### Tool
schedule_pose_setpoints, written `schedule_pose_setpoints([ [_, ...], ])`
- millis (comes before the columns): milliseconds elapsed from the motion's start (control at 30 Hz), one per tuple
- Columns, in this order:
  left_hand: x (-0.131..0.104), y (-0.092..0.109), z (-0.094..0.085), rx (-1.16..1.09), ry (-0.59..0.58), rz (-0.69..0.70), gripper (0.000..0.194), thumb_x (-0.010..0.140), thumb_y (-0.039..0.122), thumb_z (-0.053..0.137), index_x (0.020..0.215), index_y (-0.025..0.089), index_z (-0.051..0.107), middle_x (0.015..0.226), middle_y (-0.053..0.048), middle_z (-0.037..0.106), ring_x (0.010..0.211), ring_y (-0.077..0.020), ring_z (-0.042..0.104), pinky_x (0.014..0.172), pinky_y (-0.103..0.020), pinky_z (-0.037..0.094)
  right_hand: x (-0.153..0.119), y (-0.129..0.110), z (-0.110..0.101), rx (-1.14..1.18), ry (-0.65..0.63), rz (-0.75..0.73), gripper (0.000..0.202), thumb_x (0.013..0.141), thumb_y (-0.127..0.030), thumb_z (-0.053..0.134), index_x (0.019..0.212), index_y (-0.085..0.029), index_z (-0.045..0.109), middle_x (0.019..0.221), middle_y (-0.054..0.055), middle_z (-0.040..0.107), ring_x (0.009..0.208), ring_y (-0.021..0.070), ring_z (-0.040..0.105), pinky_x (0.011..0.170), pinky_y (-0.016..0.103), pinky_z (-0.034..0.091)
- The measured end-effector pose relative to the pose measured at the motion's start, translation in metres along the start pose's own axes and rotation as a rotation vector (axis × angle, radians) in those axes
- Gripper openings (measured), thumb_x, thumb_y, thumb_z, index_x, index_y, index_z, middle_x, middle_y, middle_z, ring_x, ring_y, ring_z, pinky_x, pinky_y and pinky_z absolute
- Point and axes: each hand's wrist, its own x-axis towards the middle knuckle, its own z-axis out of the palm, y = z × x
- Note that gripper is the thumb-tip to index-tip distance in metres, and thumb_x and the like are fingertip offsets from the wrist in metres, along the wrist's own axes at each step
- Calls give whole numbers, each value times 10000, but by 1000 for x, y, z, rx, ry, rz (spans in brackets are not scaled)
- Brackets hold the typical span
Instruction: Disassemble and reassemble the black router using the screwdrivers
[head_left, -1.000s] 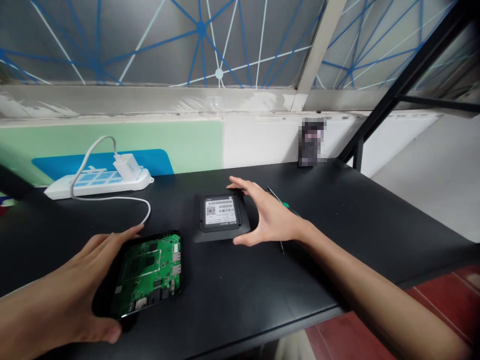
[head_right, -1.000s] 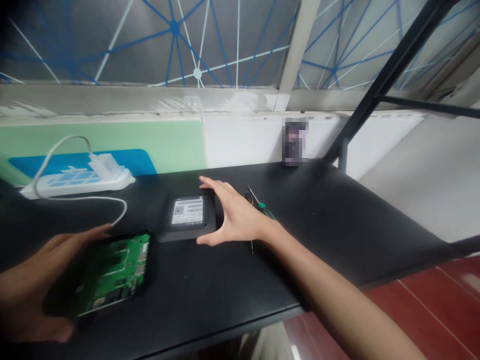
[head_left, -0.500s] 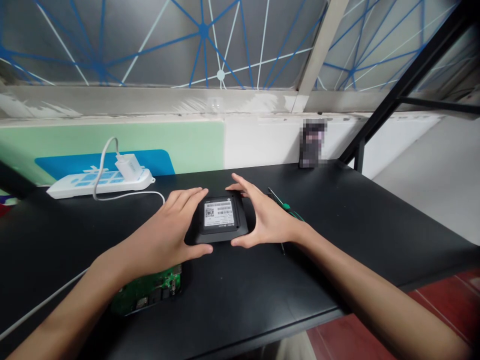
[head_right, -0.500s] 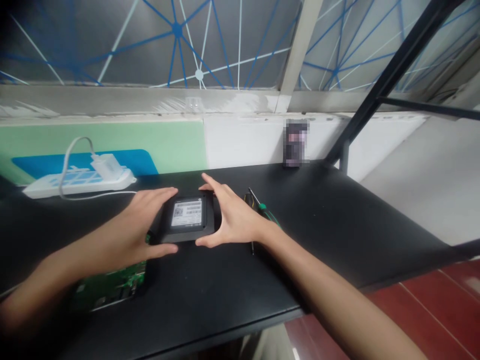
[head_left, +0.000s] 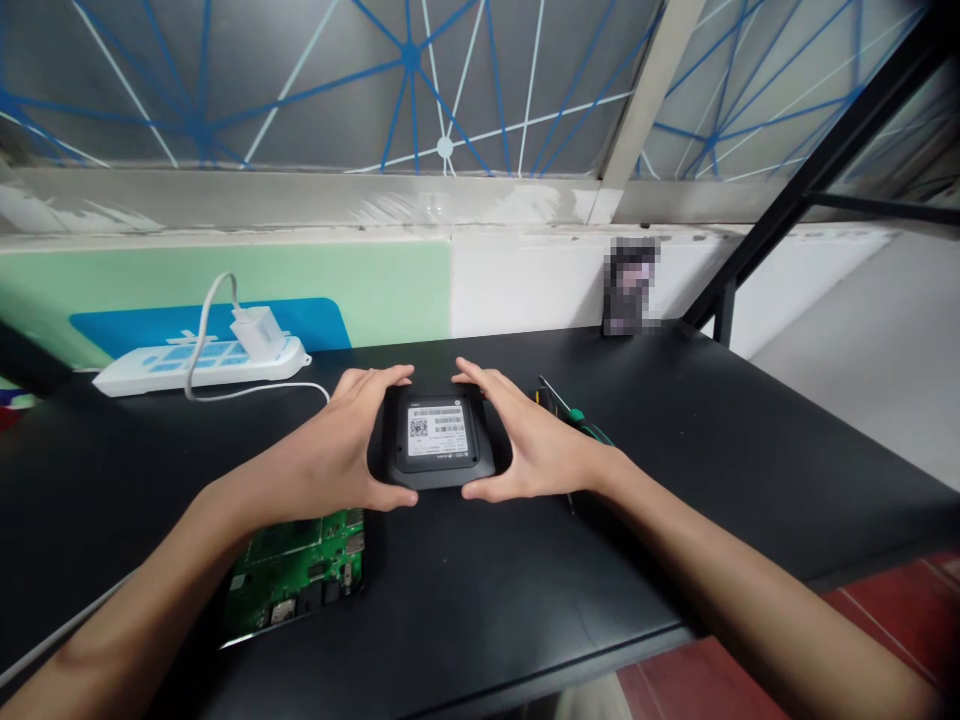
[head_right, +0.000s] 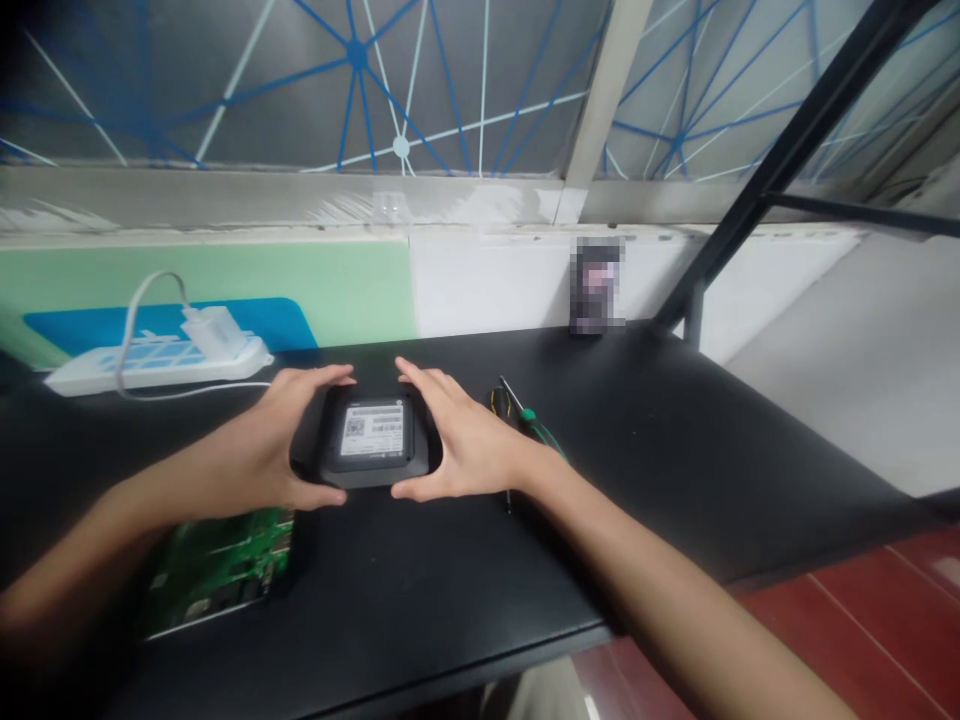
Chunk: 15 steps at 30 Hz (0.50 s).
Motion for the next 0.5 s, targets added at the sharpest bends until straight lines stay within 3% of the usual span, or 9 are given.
schedule_pose_setpoints([
  [100,-1,-3,0,-20,21,-3,1028,692,419,864,1526,269,282,1478,-139,450,1391,-425,423,1122,-609,448,0,-1,0,-8,-10,7,1300,685,-600,841,1633,-239,28,1547,220,367,1472,375,380,1208,646,354],
  [300,-4,-6,2,-19,-21,-23,1062,716,443,845,1557,289,215,1567,-146,368,1447,-441,362,1139,-625,427,-1,-2,1,9,64,1,1316,637,-572,879,1630,-256,75,1507,204,455,1402,375,477,1177,642,398],
  [500,1,9,7,10,-27,14,1058,746,468,822,1579,272,200,1561,-151,394,1486,-458,295,1185,-659,337,1,-5,2,-26,104,-35,1318,623,-568,879,1625,-228,94,1459,216,489,1362,377,502,1142,637,430],
])
